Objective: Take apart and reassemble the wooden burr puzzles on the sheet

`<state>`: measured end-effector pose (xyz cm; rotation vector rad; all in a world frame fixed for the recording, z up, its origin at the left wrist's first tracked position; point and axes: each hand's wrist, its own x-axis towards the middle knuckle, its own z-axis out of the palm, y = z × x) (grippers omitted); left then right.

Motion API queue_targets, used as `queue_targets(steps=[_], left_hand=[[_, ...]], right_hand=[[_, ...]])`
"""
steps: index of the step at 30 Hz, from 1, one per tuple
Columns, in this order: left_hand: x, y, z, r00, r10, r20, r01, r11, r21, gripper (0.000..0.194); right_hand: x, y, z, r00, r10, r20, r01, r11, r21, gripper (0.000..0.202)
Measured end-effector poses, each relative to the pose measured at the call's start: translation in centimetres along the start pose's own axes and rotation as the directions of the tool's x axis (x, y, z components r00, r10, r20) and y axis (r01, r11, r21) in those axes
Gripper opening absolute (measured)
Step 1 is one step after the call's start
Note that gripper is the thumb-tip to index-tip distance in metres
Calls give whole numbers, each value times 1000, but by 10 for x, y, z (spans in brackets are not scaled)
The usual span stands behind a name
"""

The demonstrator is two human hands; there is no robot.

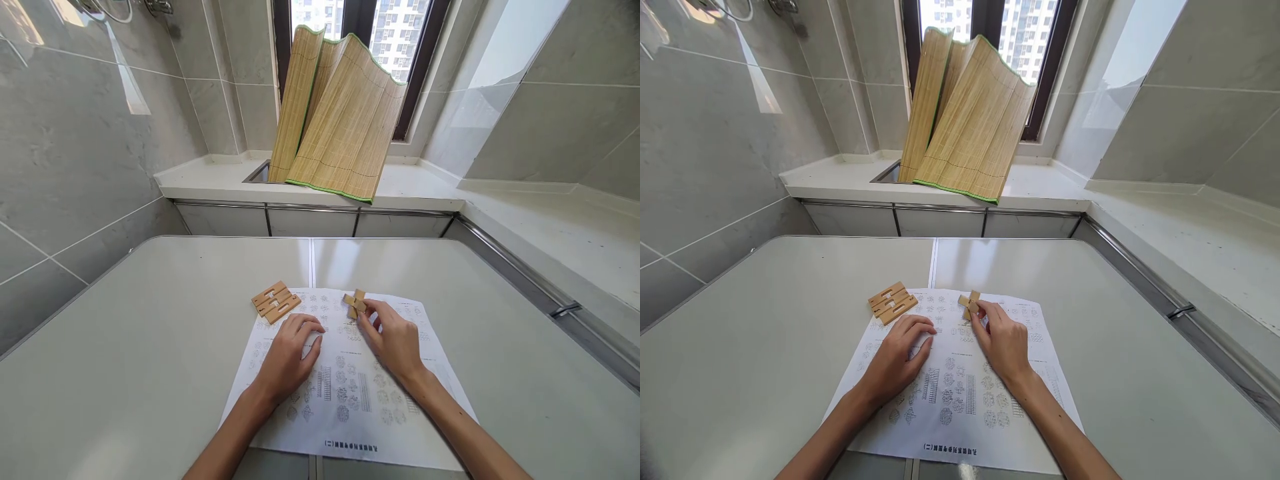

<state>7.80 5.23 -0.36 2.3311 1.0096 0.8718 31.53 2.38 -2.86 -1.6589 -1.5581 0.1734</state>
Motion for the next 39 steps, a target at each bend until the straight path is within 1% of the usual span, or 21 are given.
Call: queue_targets(steps=[2, 3, 5, 6, 7, 9, 11, 12, 14, 16, 19, 21, 23, 25, 27, 28, 30, 34, 36, 39], left_hand=[[1, 3, 0, 996, -84, -11, 83, 993, -86, 14], [1, 4, 1, 989, -146, -19, 141, 979, -146, 16], [2, 5, 2, 967, -256, -15, 241, 926, -292, 32], [2, 5, 2, 959, -282, 9, 265, 890, -370, 43], [2, 6, 2, 958, -283, 48, 274, 851, -447, 53], [1, 7, 0, 960, -236, 149, 279, 768, -577, 65], [0, 8, -2, 955, -209, 212, 298, 699, -651, 69], [-1, 9, -3, 951, -220, 219, 310, 682, -662, 70], [-1, 11, -3, 944, -266, 194, 327, 696, -639, 69], [-1, 12, -4, 945, -288, 153, 321, 739, -592, 68], [1, 13, -4, 957, -267, 114, 284, 782, -554, 63], [2, 14, -6, 966, -239, 96, 253, 808, -532, 57], [3, 15, -7, 976, -207, 75, 217, 847, -486, 51], [4, 16, -9, 983, -178, 53, 184, 885, -428, 47], [3, 17, -9, 985, -167, 39, 169, 904, -392, 46], [3, 18, -8, 985, -167, 38, 169, 906, -388, 46], [2, 18, -6, 984, -172, 40, 174, 902, -395, 46], [1, 18, 0, 979, -199, 37, 197, 897, -396, 49], [1, 19, 2, 974, -222, 40, 218, 885, -411, 51], [1, 19, 2, 969, -239, 61, 242, 874, -421, 54]], right_hand=[[-1, -7, -6, 998, 56, 26, -59, 983, 175, 30], [-3, -12, -8, 994, 87, 60, -100, 955, 281, 29], [-7, -22, -10, 981, 128, 147, -184, 864, 469, 28], [-9, -27, -10, 973, 121, 195, -213, 794, 569, 28], [-12, -32, -10, 961, 109, 253, -251, 723, 643, 29], [-16, -41, -10, 930, 72, 361, -332, 590, 736, 32], [-19, -49, -11, 895, 38, 445, -402, 505, 764, 35], [-20, -52, -12, 876, 25, 482, -431, 488, 759, 36], [-20, -56, -16, 851, -6, 526, -460, 477, 749, 39], [-19, -56, -19, 828, -30, 560, -478, 485, 732, 41], [-18, -52, -19, 788, -56, 613, -520, 475, 710, 39], [-18, -48, -17, 771, -73, 632, -536, 460, 708, 35], [-20, -43, -14, 779, -80, 622, -519, 475, 711, 31], [-21, -41, -11, 795, -83, 601, -477, 526, 704, 30], [-23, -40, -8, 807, -74, 586, -448, 569, 690, 30], [-24, -41, -8, 809, -66, 584, -447, 574, 686, 29], [-26, -43, -7, 818, -40, 574, -457, 561, 690, 28], [-29, -49, -7, 848, 38, 529, -462, 542, 702, 33], [-29, -52, -7, 842, 68, 535, -484, 533, 694, 36], [-29, -53, -6, 832, 80, 549, -501, 531, 683, 40]])
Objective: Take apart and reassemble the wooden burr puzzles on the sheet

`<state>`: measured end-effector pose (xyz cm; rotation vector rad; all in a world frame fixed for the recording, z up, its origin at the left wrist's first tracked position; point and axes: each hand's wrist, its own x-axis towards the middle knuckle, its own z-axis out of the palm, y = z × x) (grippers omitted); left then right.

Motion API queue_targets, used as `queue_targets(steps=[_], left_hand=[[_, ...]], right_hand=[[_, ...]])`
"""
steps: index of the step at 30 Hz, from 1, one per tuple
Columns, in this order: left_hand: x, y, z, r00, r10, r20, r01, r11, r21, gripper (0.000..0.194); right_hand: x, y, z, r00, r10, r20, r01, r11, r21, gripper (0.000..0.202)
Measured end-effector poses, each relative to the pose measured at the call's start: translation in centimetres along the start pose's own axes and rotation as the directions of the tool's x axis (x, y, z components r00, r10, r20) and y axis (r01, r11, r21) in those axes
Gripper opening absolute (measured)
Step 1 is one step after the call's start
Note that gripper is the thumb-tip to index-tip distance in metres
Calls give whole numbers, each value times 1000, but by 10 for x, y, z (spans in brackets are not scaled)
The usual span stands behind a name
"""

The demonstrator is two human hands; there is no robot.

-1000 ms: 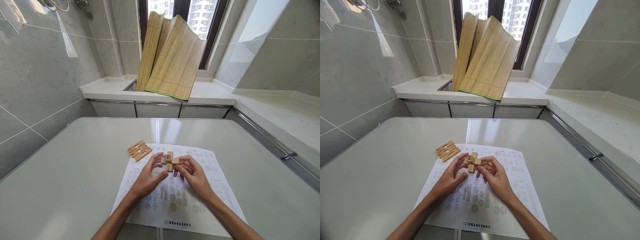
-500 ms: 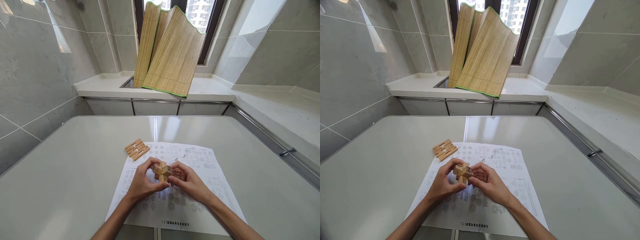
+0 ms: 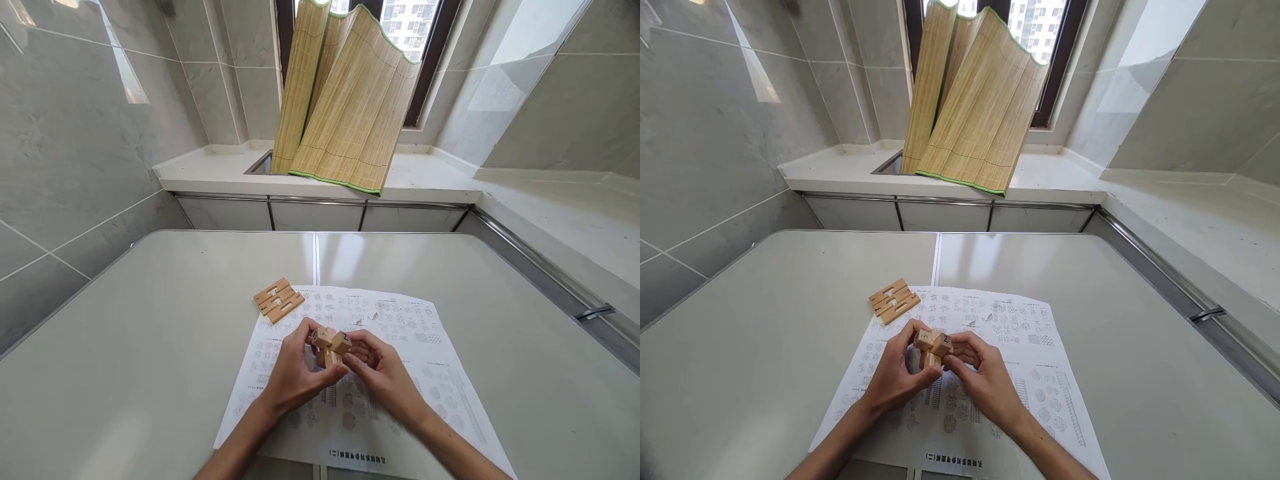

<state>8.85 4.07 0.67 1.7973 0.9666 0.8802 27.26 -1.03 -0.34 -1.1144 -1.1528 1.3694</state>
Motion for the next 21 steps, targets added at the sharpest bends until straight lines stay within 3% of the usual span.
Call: queue_targets(steps=[4, 7, 10, 13, 17, 21], left_hand=[[0, 0, -2, 1000, -12, 8, 12, 1000, 0, 55], [0, -1, -2, 999, -39, -12, 38, 999, -18, 50], [-1, -1, 1, 998, -55, -2, 55, 998, -1, 45], [-3, -1, 4, 999, -19, 43, 17, 999, 45, 45], [-4, 2, 6, 999, 27, 41, -30, 996, 85, 46], [-2, 3, 3, 1000, 12, -2, -12, 997, 72, 40]], right_hand=[[0, 5, -1, 1000, -29, -4, 29, 997, -72, 38], [-2, 15, -2, 988, -149, -44, 135, 963, -234, 43], [-3, 23, 0, 939, -345, -6, 305, 837, -454, 66], [-1, 28, 2, 863, -502, 53, 437, 691, -575, 62], [3, 26, 5, 813, -574, 100, 493, 586, -643, 50], [2, 23, 1, 807, -579, 114, 485, 540, -689, 60]])
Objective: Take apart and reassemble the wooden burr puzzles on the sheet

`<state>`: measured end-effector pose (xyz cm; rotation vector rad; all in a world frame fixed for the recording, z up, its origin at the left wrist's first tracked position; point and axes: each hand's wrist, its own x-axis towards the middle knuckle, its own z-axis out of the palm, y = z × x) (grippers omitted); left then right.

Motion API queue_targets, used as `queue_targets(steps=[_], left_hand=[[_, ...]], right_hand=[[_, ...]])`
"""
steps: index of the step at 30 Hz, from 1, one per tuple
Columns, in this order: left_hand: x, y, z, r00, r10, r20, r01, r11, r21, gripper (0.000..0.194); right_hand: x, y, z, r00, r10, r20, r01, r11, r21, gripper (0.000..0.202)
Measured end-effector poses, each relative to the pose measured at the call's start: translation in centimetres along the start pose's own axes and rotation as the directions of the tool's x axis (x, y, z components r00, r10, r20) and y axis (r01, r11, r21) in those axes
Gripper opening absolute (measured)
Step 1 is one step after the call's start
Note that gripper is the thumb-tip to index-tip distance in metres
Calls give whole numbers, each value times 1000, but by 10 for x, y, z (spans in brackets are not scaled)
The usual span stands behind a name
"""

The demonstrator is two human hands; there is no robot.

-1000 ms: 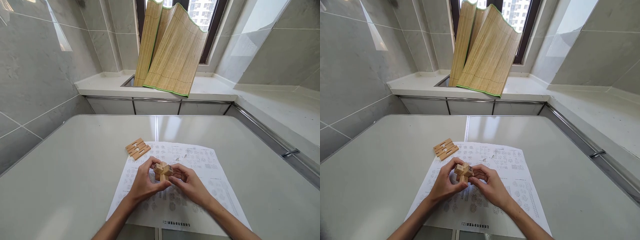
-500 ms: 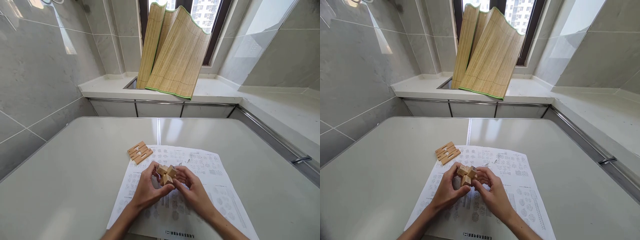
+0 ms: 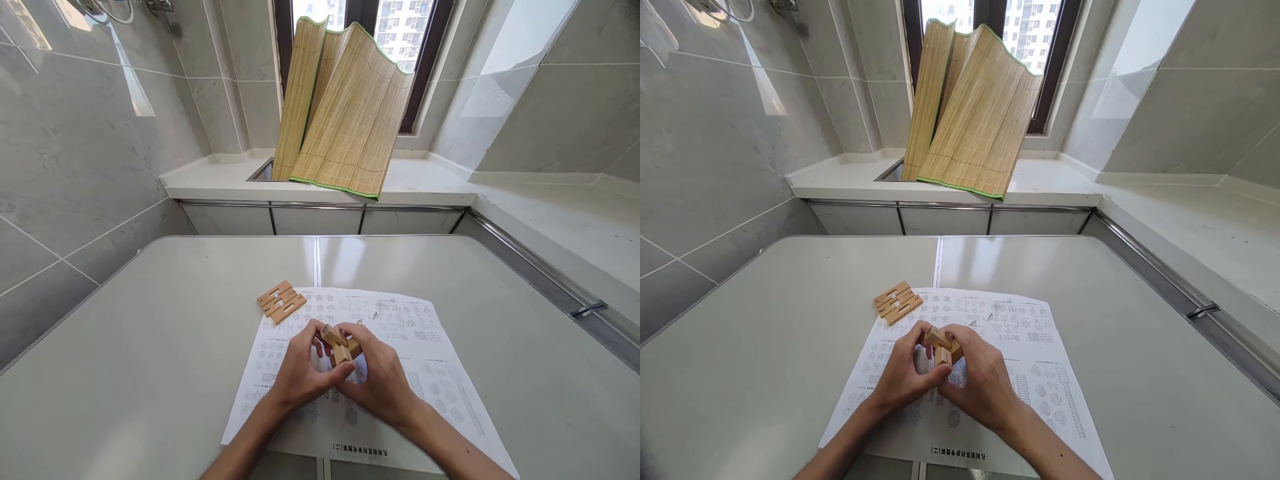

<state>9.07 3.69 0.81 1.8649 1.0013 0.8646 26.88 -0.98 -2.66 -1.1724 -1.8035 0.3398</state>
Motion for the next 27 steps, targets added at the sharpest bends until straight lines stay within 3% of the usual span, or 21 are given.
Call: queue_targets(steps=[6, 9, 14, 17, 22, 27], left_hand=[[3, -10, -14, 980, -149, -135, 133, 984, -122, 42], [2, -14, -16, 978, -175, -118, 156, 976, -153, 53], [0, -13, -15, 990, -124, -65, 118, 989, -89, 45], [1, -9, -16, 998, -53, -35, 51, 997, -58, 45], [2, -6, -15, 998, 53, 31, -52, 998, -28, 50], [3, -4, -19, 993, 91, 79, -94, 995, 28, 51]], right_hand=[[-1, 12, -9, 983, 137, 122, -126, 987, -96, 74], [-3, 18, -9, 961, 208, 181, -179, 970, -162, 80], [-4, 20, -9, 935, 250, 252, -211, 962, -171, 87], [0, 15, -13, 954, 198, 224, -187, 980, -69, 71], [6, 8, -16, 984, 123, 132, -134, 988, 80, 21], [9, 7, -20, 987, 121, 102, -138, 974, 182, 11]])
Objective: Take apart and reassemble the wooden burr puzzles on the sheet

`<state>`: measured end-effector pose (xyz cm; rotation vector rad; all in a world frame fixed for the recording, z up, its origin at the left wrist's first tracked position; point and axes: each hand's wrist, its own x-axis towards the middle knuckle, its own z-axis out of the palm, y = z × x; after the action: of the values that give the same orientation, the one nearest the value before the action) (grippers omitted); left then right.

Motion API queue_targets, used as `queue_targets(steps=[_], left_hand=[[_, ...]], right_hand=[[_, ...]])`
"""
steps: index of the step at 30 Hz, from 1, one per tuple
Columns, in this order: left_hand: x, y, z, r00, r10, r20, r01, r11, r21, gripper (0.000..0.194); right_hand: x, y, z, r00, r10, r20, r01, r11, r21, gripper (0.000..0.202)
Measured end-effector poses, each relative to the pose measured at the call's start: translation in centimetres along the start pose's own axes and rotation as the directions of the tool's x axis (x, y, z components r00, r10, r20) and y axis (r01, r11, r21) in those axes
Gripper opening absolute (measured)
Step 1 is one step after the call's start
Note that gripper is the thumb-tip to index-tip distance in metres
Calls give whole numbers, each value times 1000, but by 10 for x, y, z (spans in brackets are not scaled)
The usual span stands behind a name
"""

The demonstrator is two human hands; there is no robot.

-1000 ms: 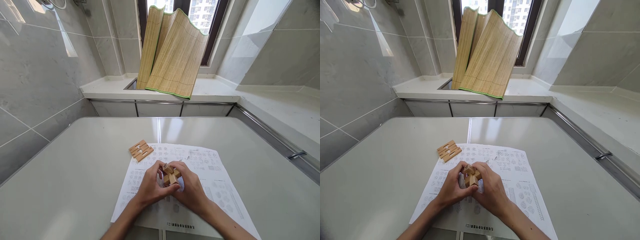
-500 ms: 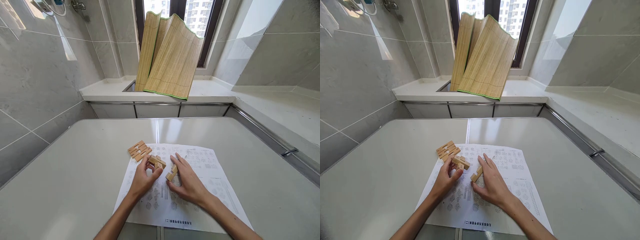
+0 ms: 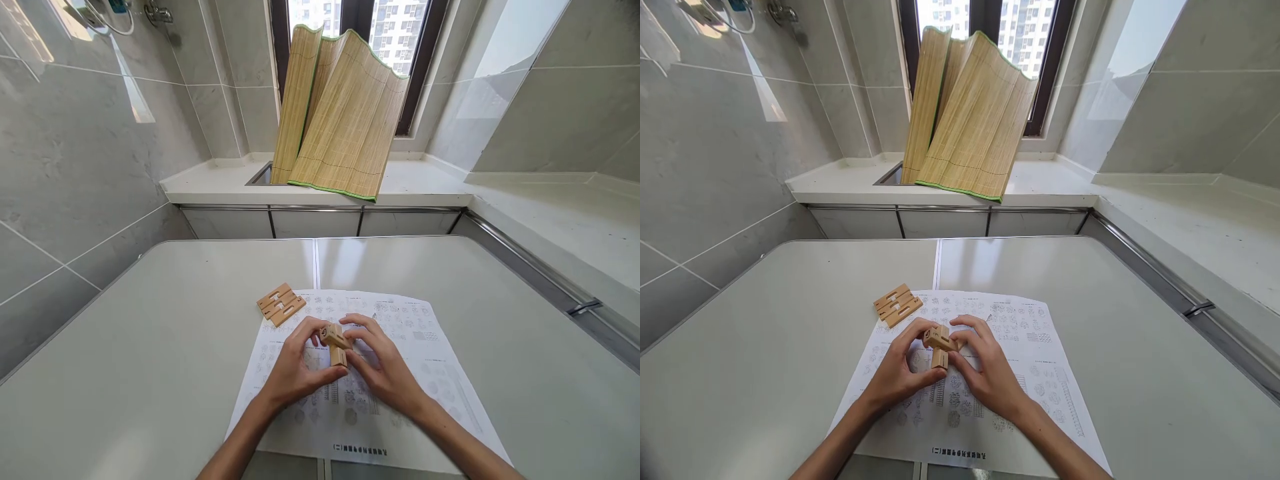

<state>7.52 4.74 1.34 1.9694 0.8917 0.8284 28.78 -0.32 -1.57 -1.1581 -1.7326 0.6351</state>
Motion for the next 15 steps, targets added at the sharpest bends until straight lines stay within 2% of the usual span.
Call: queue_targets(steps=[4, 7, 12, 15], left_hand=[[1, -4, -10, 995, -18, -99, 36, 982, 185, 49], [2, -10, -15, 996, -11, -86, 39, 946, 323, 50], [1, -20, -20, 1000, 7, -11, -1, 893, 449, 53], [1, -21, -23, 999, -18, 38, -3, 879, 477, 54]], right_hand=[[5, 0, -9, 983, 182, -28, -175, 971, 164, 18], [9, 4, -16, 945, 323, -45, -301, 919, 255, 26], [11, 12, -26, 909, 398, -120, -374, 909, 182, 33], [9, 14, -31, 924, 369, -99, -362, 929, 76, 36]])
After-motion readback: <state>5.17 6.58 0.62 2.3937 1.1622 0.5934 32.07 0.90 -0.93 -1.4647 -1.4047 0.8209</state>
